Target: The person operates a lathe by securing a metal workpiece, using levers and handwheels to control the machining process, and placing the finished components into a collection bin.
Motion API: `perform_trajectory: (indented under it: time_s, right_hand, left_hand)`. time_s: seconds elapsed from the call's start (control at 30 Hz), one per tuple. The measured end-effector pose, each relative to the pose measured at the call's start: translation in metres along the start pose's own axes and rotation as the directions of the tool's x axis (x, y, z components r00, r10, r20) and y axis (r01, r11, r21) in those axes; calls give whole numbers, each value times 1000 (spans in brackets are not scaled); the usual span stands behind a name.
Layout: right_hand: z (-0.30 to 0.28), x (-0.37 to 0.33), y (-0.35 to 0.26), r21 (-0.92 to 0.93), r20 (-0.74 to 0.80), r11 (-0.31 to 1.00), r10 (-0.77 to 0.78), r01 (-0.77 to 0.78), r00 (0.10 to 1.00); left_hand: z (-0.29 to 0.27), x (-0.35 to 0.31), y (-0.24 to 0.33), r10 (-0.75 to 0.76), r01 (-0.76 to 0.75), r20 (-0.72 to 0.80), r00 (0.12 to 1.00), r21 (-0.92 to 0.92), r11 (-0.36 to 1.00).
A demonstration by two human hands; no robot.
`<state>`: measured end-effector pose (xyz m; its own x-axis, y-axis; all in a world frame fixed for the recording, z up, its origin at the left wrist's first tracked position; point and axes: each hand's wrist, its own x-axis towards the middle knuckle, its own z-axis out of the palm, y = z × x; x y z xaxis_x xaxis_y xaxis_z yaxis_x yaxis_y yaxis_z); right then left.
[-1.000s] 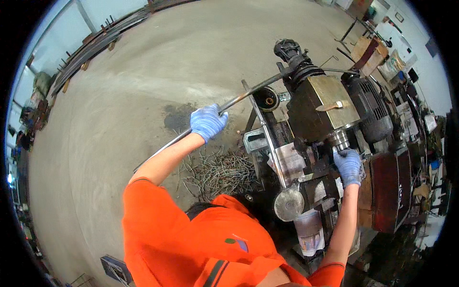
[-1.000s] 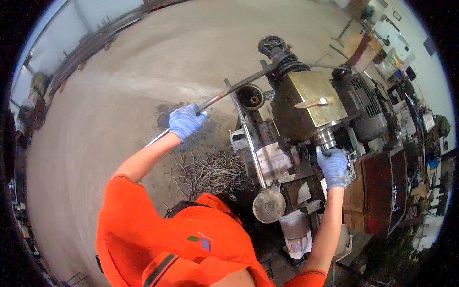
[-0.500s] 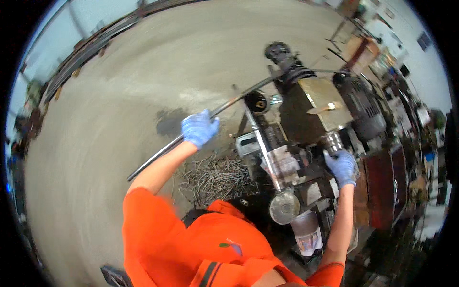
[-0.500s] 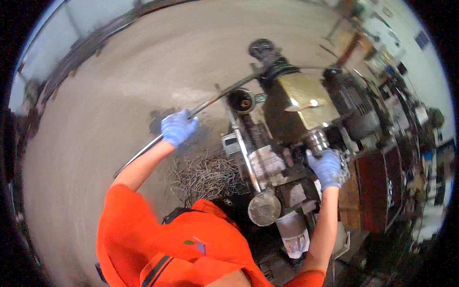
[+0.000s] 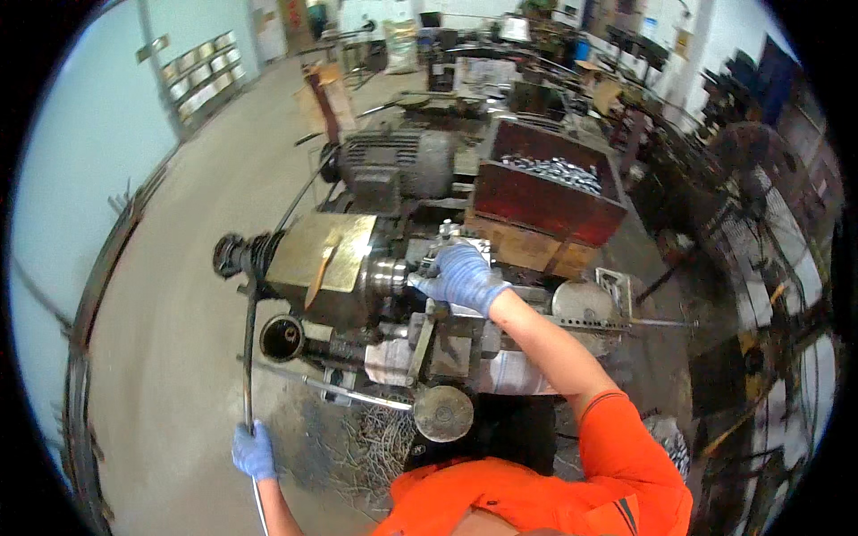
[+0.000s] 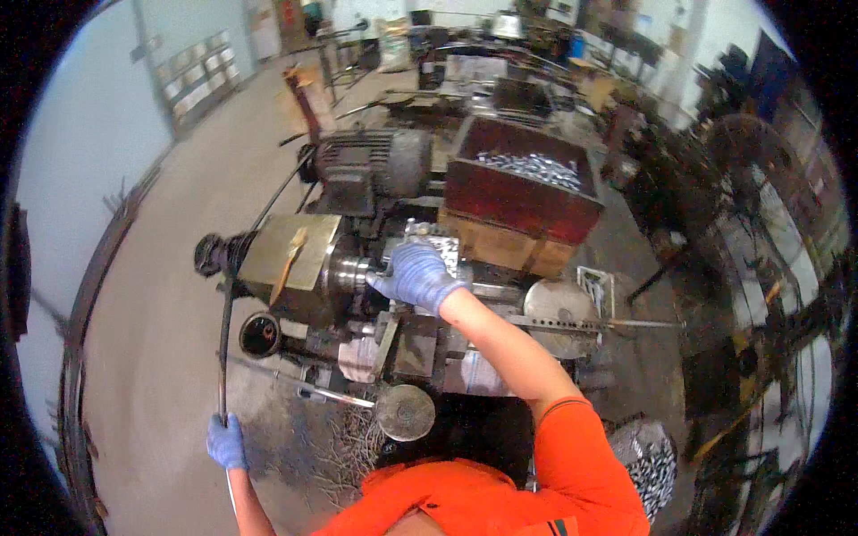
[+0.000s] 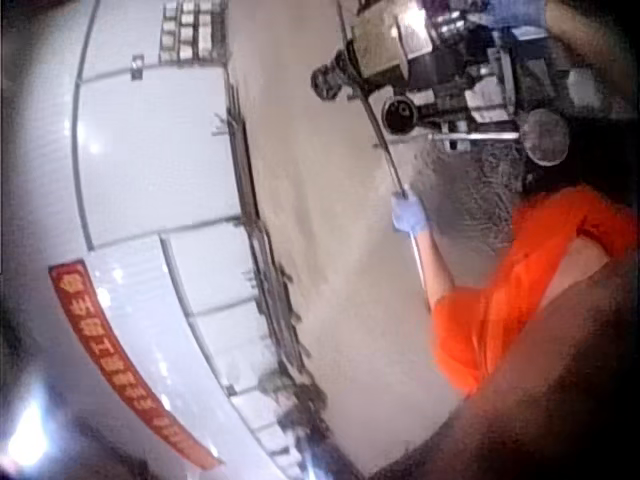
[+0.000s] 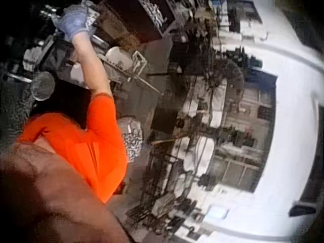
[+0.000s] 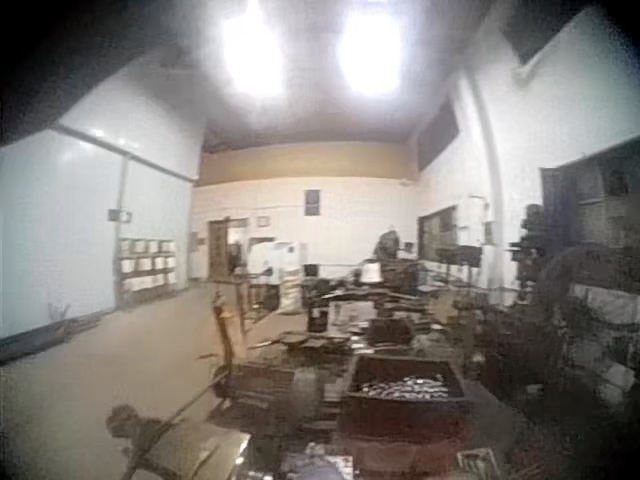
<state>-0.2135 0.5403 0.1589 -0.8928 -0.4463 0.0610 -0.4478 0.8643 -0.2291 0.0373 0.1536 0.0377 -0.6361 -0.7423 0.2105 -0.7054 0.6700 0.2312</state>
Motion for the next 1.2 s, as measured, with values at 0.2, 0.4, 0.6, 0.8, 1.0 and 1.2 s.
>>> perform_trajectory:
  time_s: [0.2, 0.4, 0.6, 0.8, 1.0, 1.2]
  right_hand:
    - [-51, -37, 98, -311, -133, 942, 91, -129, 987]
    - [-89, -31, 163, -431, -561, 840, 37, -329, 827]
    - [-35, -88, 91, -16, -510, 996, 70, -91, 857]
    - [79, -187, 42, 324, -273, 946, 97, -3, 957]
    - [114, -267, 44, 416, -244, 888, 317, -196, 916]
    - [112, -289, 59, 446, -231, 843, 434, -302, 871]
  left_hand:
    - [18, 18, 3, 73, -73, 13, 997, 17, 997]
    - [13, 33, 56, 285, -276, -36, 958, 153, 949]
    - [-31, 35, 137, 431, -432, -145, 891, -563, 704]
    - [-28, 44, 214, 546, -667, -386, 744, -375, 644]
    - [9, 55, 232, 687, -781, -372, 624, -264, 566]
    - [-26, 61, 205, 604, -753, -500, 621, -167, 636]
